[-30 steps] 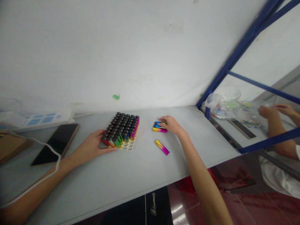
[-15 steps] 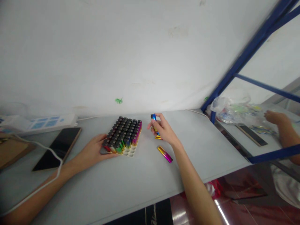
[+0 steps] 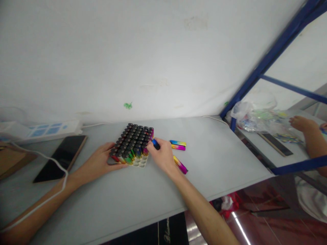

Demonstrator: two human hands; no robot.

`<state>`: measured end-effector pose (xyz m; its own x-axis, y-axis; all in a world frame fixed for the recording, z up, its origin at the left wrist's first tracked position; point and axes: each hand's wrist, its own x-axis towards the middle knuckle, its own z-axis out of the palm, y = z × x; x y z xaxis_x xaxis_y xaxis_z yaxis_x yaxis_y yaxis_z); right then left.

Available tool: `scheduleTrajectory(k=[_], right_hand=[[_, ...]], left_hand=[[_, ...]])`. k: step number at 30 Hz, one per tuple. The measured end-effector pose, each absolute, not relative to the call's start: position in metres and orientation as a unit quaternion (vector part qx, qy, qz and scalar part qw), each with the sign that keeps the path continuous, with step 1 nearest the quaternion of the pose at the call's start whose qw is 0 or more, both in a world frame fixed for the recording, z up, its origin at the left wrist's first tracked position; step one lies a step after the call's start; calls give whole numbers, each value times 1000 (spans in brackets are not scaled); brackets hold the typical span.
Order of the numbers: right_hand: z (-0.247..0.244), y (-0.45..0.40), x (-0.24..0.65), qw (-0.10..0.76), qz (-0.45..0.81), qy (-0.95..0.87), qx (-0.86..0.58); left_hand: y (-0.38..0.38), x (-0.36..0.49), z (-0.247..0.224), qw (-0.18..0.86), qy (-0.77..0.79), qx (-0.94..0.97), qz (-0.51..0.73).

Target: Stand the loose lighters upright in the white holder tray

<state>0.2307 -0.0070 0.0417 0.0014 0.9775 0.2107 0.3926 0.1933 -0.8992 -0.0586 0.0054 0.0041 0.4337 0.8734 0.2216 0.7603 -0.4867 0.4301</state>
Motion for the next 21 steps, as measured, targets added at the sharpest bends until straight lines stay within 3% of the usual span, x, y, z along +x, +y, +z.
scheduleTrajectory(k=[9,15,21], right_hand=[[34,-9,239,462,331,-646,-510],[39,-10,258,452,125,-763,-445],[41,-20,267,468,125,-768,-419]], left_hand=[[5,-59,3,138,491,835,208],[5,-58,3,128,482,844,199],[5,-56,3,129,482,842,205]])
